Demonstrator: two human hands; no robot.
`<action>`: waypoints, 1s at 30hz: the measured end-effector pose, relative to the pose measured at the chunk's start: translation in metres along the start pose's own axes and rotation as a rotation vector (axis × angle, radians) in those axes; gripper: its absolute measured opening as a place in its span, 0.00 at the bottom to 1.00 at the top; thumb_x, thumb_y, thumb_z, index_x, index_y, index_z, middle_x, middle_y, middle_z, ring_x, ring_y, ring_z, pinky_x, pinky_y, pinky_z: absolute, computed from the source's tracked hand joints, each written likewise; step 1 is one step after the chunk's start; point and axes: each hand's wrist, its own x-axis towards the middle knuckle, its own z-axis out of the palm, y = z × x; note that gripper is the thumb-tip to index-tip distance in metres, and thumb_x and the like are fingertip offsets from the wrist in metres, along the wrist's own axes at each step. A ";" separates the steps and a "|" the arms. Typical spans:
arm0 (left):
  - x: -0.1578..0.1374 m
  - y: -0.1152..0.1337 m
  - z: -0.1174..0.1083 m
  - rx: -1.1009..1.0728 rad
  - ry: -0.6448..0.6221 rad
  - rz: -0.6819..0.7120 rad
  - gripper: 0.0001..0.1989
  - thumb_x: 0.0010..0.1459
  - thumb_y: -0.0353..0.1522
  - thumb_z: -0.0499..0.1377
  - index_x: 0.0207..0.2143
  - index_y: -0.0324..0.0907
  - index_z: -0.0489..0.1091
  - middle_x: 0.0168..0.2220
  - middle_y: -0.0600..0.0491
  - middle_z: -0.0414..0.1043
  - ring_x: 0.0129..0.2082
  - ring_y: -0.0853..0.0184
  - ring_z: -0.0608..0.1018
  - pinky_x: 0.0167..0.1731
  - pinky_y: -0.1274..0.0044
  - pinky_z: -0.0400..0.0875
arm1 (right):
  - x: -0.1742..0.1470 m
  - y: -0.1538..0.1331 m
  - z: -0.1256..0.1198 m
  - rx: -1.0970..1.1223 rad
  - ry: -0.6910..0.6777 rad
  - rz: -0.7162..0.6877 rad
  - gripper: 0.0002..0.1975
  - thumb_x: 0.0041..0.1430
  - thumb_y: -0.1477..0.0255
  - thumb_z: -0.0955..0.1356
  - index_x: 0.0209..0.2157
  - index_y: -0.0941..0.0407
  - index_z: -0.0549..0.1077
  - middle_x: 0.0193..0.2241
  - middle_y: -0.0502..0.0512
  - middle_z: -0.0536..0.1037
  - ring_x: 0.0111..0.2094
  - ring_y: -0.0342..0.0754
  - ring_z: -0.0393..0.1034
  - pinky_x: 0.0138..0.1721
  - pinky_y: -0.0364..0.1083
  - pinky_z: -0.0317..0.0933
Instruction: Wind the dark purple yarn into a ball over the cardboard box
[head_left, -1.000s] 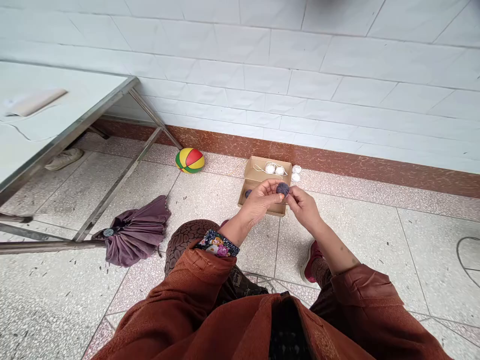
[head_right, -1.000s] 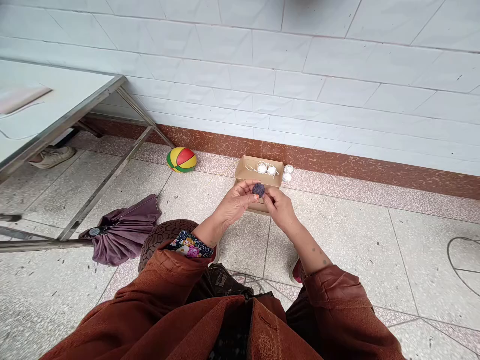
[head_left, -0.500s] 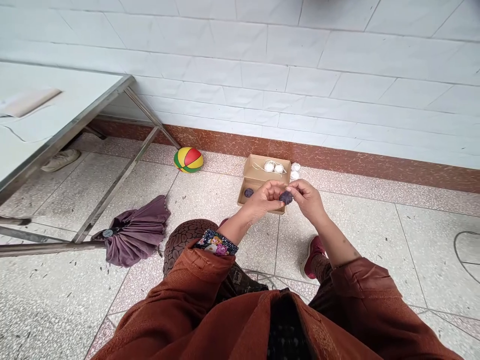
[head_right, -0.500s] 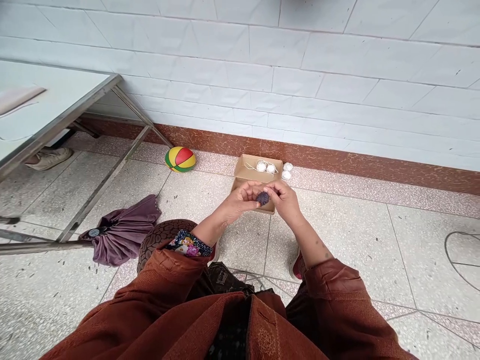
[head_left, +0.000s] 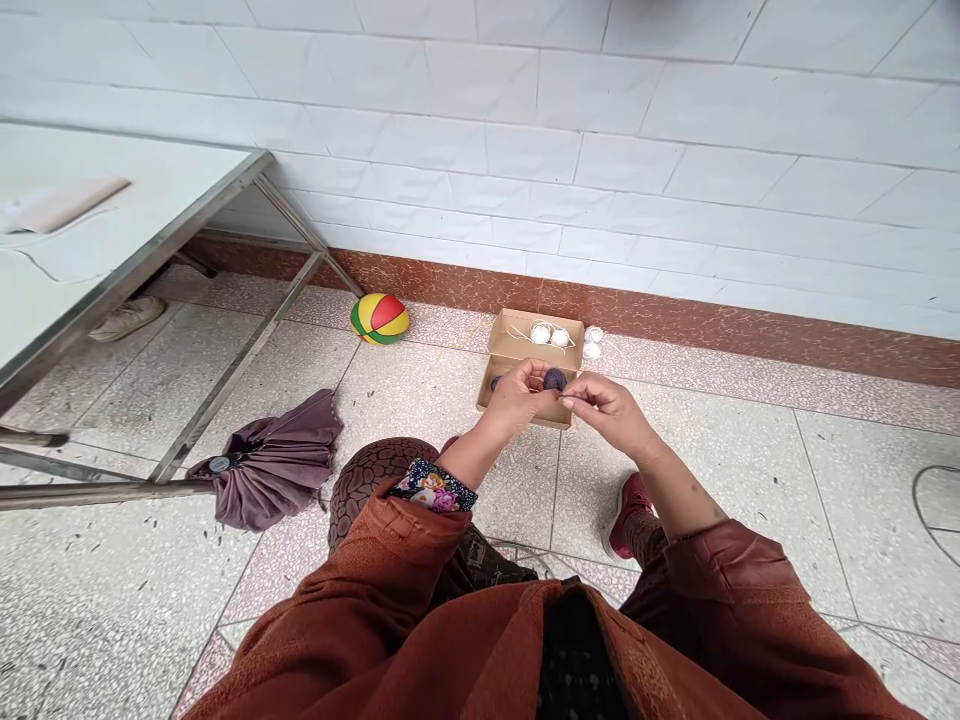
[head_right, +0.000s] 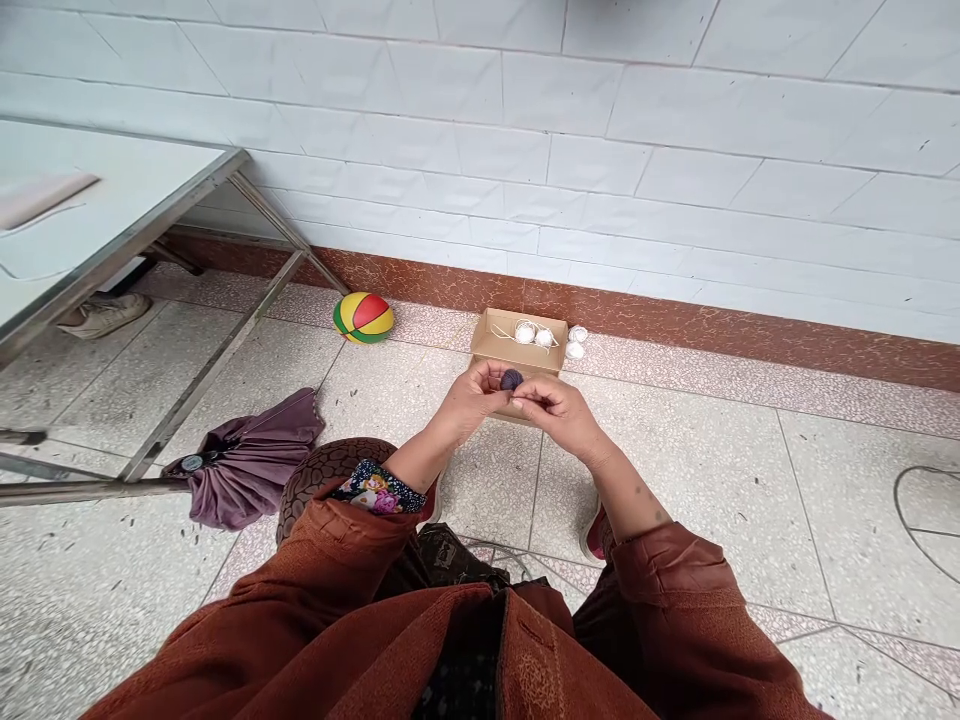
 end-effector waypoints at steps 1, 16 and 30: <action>-0.001 0.000 0.001 0.043 -0.035 0.001 0.24 0.46 0.26 0.72 0.47 0.41 0.75 0.40 0.54 0.78 0.35 0.71 0.76 0.43 0.74 0.70 | 0.001 0.001 -0.001 0.026 0.047 0.019 0.11 0.66 0.59 0.73 0.35 0.52 0.79 0.31 0.51 0.78 0.32 0.47 0.69 0.38 0.48 0.65; 0.001 -0.003 0.001 -0.292 -0.078 0.054 0.24 0.49 0.33 0.76 0.48 0.42 0.74 0.41 0.53 0.80 0.42 0.68 0.79 0.49 0.71 0.70 | -0.002 0.012 0.002 -0.218 -0.023 -0.071 0.12 0.71 0.64 0.68 0.32 0.52 0.73 0.31 0.52 0.75 0.33 0.49 0.69 0.38 0.48 0.64; -0.007 0.003 0.000 -0.226 -0.394 0.019 0.37 0.51 0.31 0.76 0.63 0.48 0.71 0.42 0.53 0.79 0.42 0.67 0.80 0.46 0.72 0.71 | 0.007 0.029 -0.004 -0.113 0.200 0.143 0.13 0.68 0.59 0.69 0.33 0.52 0.76 0.29 0.51 0.76 0.31 0.48 0.68 0.36 0.48 0.63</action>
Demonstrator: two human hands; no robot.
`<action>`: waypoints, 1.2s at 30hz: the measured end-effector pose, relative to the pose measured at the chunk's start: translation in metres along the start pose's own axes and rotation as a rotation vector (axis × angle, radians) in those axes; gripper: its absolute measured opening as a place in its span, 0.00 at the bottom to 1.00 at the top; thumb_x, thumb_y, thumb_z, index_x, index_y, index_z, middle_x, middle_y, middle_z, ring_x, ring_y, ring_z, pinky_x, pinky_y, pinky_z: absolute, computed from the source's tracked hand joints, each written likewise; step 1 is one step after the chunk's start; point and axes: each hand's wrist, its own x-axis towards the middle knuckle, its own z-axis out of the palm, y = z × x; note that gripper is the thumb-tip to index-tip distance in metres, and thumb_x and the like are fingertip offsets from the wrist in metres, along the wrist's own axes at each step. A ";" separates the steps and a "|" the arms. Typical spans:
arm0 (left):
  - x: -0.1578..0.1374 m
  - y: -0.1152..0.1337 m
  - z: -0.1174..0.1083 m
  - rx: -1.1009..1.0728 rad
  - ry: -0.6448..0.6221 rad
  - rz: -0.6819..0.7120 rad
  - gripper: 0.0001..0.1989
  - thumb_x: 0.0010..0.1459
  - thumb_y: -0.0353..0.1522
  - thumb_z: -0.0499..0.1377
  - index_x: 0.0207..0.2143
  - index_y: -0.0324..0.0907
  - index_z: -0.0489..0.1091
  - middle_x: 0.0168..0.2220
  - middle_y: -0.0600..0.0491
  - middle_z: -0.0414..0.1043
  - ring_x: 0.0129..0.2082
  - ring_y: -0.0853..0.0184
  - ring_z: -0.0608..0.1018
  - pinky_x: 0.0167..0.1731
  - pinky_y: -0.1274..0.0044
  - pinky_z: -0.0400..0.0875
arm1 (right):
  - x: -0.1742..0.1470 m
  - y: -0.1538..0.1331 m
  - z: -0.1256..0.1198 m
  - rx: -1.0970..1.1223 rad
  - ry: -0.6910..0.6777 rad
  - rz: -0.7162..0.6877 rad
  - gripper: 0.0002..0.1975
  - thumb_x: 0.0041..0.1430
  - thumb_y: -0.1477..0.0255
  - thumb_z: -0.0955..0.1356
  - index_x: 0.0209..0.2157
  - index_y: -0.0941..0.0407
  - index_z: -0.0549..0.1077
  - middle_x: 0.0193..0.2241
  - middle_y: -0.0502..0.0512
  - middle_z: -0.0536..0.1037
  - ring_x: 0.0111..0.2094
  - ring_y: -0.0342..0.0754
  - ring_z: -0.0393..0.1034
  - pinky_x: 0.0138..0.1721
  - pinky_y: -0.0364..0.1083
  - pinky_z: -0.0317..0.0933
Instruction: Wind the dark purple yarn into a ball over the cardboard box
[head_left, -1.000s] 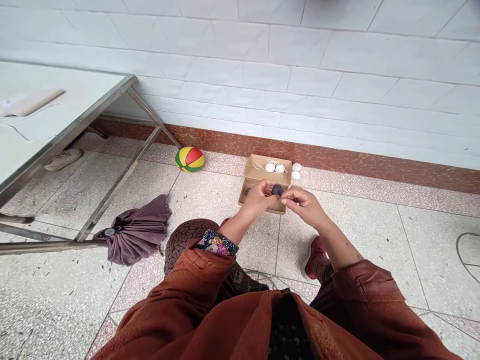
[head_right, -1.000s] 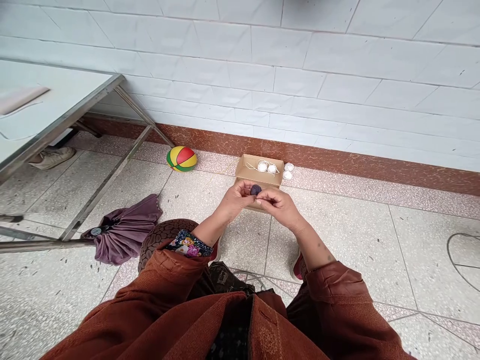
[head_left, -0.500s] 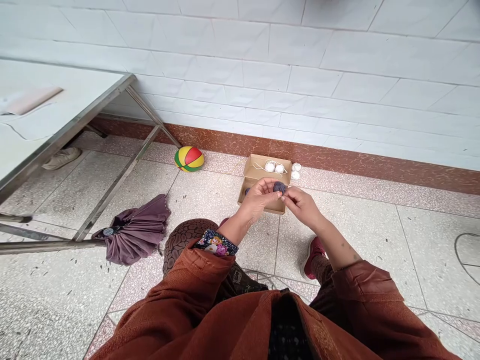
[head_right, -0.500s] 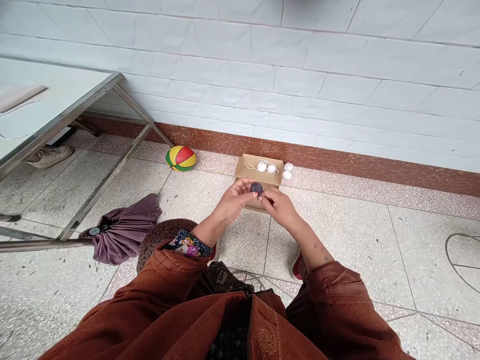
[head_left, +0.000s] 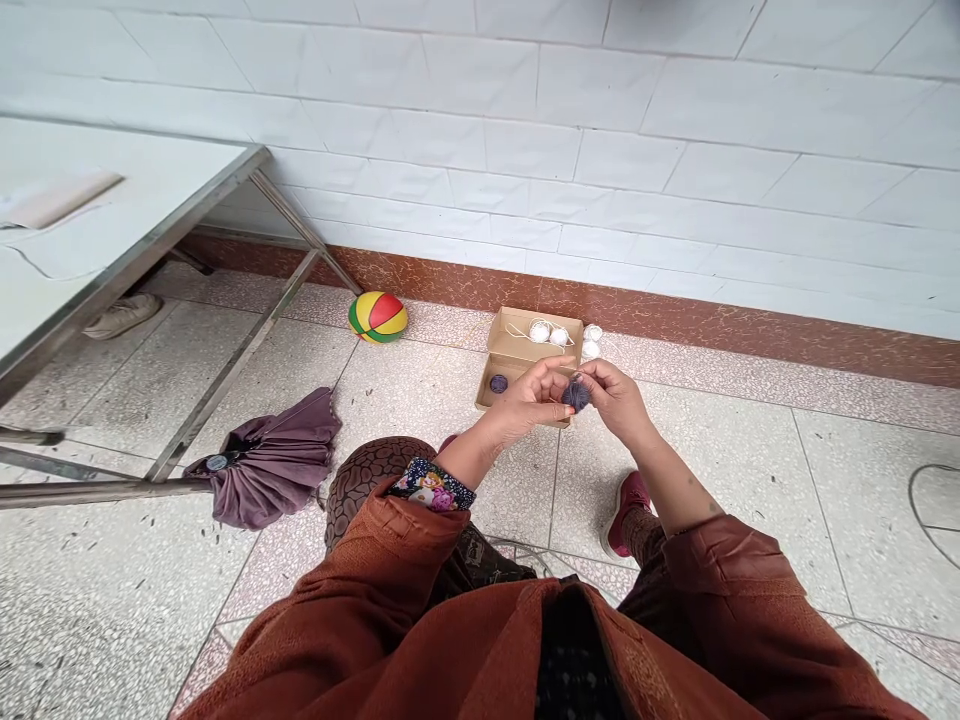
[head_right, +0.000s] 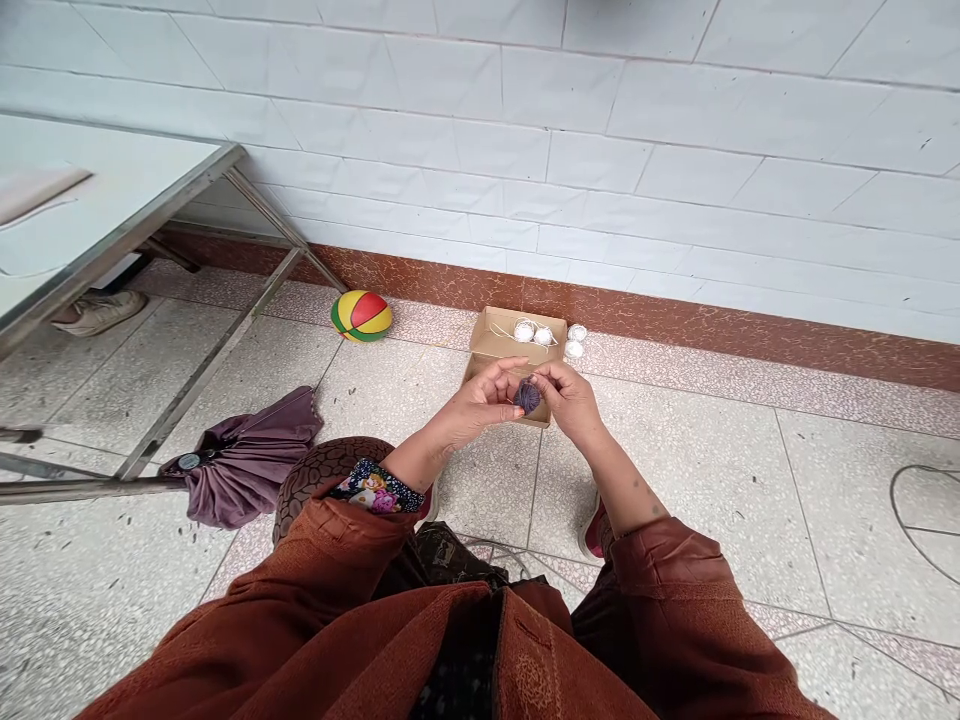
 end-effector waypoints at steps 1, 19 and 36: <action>0.000 0.000 0.000 -0.032 0.008 0.006 0.34 0.51 0.31 0.76 0.61 0.48 0.74 0.43 0.52 0.79 0.43 0.67 0.79 0.47 0.72 0.71 | 0.000 0.002 0.001 -0.011 -0.008 0.003 0.11 0.68 0.61 0.68 0.33 0.52 0.75 0.30 0.51 0.76 0.31 0.48 0.68 0.36 0.48 0.63; -0.002 0.009 0.002 -0.146 0.186 0.041 0.22 0.51 0.32 0.74 0.50 0.44 0.81 0.46 0.50 0.79 0.42 0.68 0.76 0.45 0.74 0.73 | -0.019 0.018 0.013 -0.497 -0.325 -0.107 0.09 0.71 0.73 0.67 0.42 0.50 0.80 0.39 0.53 0.84 0.39 0.51 0.78 0.37 0.46 0.65; 0.004 -0.001 -0.016 0.434 0.178 -0.037 0.16 0.52 0.32 0.71 0.44 0.41 0.82 0.39 0.53 0.76 0.37 0.69 0.76 0.41 0.73 0.70 | -0.009 -0.017 -0.014 0.016 -0.200 -0.161 0.16 0.71 0.54 0.71 0.37 0.50 0.83 0.35 0.55 0.84 0.38 0.51 0.77 0.45 0.52 0.70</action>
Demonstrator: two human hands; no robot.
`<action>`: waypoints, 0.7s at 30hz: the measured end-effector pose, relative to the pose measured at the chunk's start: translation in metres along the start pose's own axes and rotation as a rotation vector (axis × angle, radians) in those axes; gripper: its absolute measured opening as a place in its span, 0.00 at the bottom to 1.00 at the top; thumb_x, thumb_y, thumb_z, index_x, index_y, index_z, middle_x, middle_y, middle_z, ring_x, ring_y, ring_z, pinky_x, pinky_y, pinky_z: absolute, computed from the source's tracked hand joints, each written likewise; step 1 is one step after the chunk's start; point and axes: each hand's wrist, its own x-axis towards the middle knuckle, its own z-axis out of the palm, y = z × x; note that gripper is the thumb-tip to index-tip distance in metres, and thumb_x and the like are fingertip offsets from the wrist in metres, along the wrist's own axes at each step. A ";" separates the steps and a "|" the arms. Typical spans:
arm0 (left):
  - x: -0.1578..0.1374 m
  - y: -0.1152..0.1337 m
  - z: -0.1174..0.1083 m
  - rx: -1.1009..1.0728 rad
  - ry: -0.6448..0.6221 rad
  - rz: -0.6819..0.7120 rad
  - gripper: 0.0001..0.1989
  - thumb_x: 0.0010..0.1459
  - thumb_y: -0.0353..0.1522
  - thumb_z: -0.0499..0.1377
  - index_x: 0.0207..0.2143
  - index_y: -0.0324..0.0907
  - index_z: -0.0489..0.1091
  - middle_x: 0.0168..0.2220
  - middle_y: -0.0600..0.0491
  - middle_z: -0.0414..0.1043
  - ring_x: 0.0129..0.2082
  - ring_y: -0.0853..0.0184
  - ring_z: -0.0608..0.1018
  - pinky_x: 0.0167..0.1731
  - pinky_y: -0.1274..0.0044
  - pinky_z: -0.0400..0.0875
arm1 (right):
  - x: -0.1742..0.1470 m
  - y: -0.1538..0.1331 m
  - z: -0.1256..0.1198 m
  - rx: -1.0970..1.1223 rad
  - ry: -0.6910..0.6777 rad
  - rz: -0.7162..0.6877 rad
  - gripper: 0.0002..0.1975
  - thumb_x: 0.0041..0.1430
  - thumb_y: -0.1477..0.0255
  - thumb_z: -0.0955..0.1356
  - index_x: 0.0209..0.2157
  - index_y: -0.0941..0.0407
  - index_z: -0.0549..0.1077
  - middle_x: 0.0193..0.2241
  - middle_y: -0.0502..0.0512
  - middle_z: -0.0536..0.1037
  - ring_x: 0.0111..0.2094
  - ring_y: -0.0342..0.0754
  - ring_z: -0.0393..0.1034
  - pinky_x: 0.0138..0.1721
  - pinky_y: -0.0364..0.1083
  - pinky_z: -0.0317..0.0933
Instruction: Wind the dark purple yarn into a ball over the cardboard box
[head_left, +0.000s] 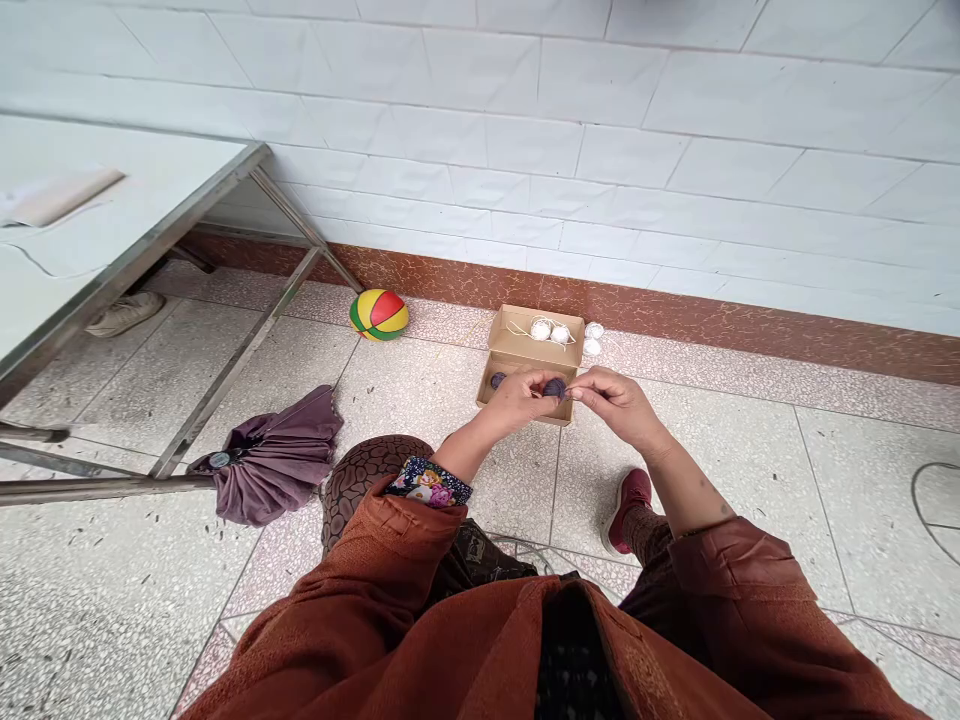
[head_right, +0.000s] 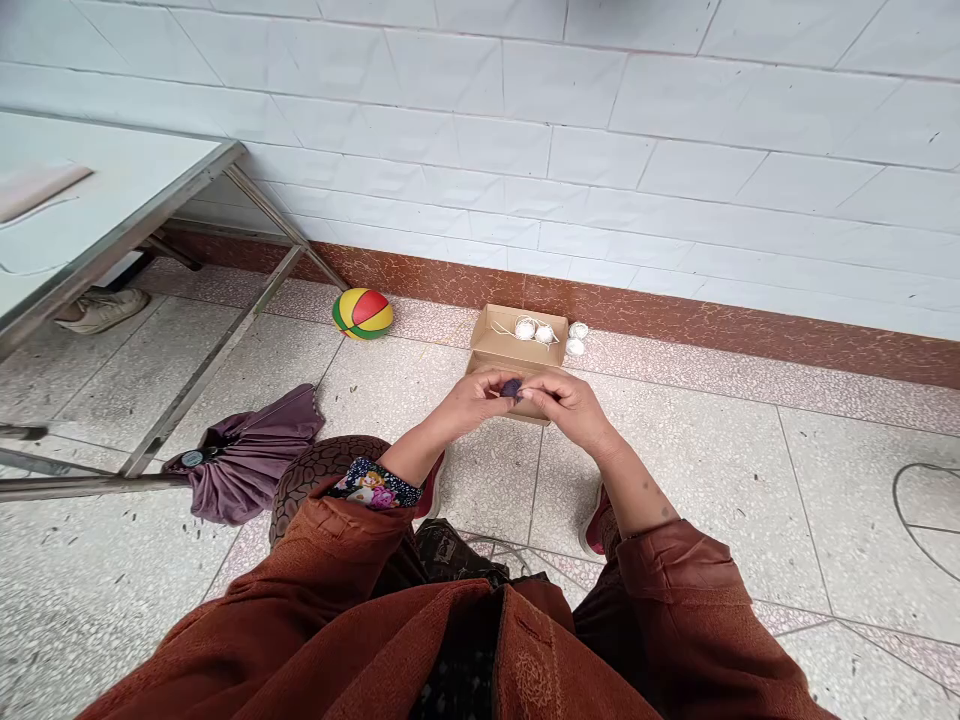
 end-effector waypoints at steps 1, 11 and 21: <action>-0.002 0.000 0.002 -0.043 -0.081 -0.005 0.17 0.52 0.32 0.71 0.46 0.41 0.82 0.39 0.53 0.76 0.37 0.69 0.76 0.42 0.73 0.70 | 0.001 0.001 -0.001 -0.005 0.043 0.013 0.17 0.70 0.53 0.71 0.36 0.50 0.83 0.35 0.55 0.84 0.38 0.52 0.77 0.46 0.53 0.70; -0.008 0.003 0.012 -0.506 -0.153 -0.056 0.28 0.50 0.34 0.77 0.53 0.43 0.75 0.41 0.52 0.80 0.38 0.68 0.81 0.42 0.73 0.74 | 0.002 0.020 0.016 0.005 0.221 0.207 0.16 0.67 0.54 0.70 0.33 0.52 0.76 0.27 0.49 0.75 0.29 0.47 0.66 0.34 0.47 0.62; -0.007 0.004 0.010 -0.707 0.038 -0.064 0.23 0.50 0.35 0.78 0.45 0.42 0.73 0.44 0.50 0.81 0.44 0.64 0.84 0.52 0.68 0.77 | -0.003 0.010 0.031 -0.054 0.150 0.142 0.12 0.69 0.59 0.68 0.35 0.52 0.75 0.31 0.52 0.78 0.32 0.48 0.70 0.36 0.47 0.65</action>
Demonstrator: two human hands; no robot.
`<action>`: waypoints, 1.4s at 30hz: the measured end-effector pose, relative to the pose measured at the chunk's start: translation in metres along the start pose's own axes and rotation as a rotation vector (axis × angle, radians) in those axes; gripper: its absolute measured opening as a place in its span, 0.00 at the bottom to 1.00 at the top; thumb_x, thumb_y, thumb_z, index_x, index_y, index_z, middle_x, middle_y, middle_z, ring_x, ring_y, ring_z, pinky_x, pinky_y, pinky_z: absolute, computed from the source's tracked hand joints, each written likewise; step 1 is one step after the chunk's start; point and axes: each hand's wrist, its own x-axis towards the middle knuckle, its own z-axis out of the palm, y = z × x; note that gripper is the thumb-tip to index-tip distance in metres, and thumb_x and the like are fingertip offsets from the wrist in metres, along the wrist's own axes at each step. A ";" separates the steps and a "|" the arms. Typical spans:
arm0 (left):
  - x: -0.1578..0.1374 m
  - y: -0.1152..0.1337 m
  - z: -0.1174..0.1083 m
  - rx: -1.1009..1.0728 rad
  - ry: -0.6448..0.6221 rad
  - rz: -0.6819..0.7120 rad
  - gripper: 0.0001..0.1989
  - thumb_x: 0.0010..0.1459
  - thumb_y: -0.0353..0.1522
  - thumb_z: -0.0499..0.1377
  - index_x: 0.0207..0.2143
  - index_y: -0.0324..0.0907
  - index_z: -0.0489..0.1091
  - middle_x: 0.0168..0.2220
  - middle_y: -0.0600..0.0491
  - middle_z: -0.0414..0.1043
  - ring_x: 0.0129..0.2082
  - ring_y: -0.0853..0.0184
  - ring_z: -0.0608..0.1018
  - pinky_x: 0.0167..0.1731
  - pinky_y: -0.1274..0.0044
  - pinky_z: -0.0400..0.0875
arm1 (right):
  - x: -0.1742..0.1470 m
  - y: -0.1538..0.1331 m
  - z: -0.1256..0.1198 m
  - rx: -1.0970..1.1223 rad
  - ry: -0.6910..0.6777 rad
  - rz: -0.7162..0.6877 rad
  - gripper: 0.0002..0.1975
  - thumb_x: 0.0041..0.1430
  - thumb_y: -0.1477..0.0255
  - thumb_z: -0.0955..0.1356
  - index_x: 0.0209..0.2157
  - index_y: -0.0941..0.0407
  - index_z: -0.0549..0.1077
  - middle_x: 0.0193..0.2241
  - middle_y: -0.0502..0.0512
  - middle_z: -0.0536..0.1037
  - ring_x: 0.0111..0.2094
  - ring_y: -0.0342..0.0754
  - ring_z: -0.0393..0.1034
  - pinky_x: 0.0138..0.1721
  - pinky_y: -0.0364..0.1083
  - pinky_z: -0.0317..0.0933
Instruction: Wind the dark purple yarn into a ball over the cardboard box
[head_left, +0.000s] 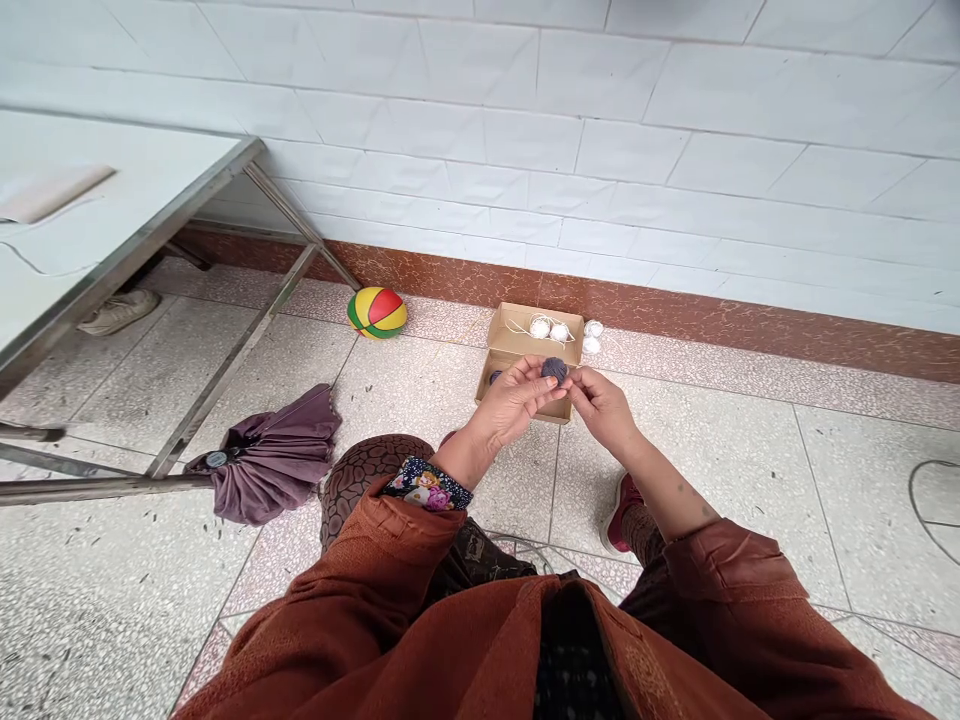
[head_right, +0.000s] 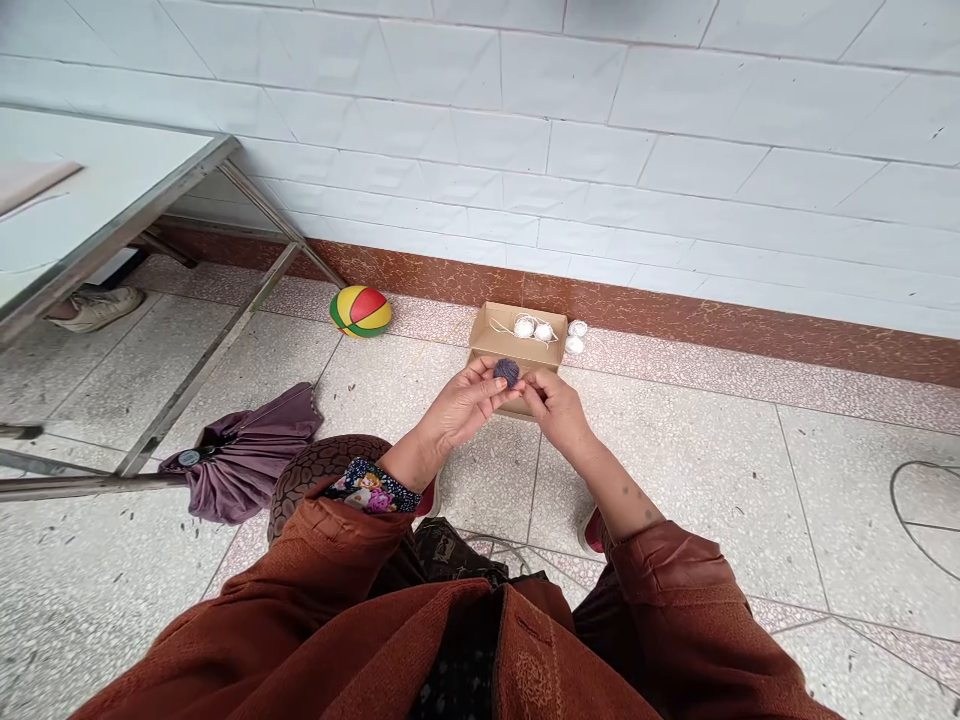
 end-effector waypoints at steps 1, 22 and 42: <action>0.001 0.000 -0.001 0.018 0.025 0.013 0.23 0.50 0.36 0.78 0.44 0.42 0.73 0.43 0.51 0.81 0.43 0.65 0.84 0.50 0.69 0.77 | 0.000 -0.001 -0.001 -0.001 -0.025 -0.021 0.12 0.70 0.59 0.68 0.36 0.52 0.76 0.32 0.52 0.79 0.32 0.48 0.71 0.37 0.47 0.65; -0.006 0.004 0.000 0.207 -0.168 -0.121 0.26 0.52 0.41 0.78 0.46 0.43 0.71 0.42 0.53 0.81 0.35 0.68 0.85 0.40 0.73 0.78 | 0.010 0.002 -0.013 0.140 0.008 0.056 0.16 0.69 0.55 0.68 0.33 0.52 0.74 0.28 0.50 0.73 0.31 0.48 0.66 0.35 0.48 0.63; 0.002 0.004 -0.006 0.436 0.151 0.161 0.15 0.49 0.27 0.71 0.40 0.41 0.74 0.36 0.56 0.78 0.35 0.73 0.77 0.42 0.76 0.71 | -0.003 -0.008 -0.010 -0.054 -0.124 -0.344 0.09 0.74 0.64 0.68 0.39 0.50 0.79 0.34 0.53 0.81 0.34 0.50 0.75 0.39 0.48 0.68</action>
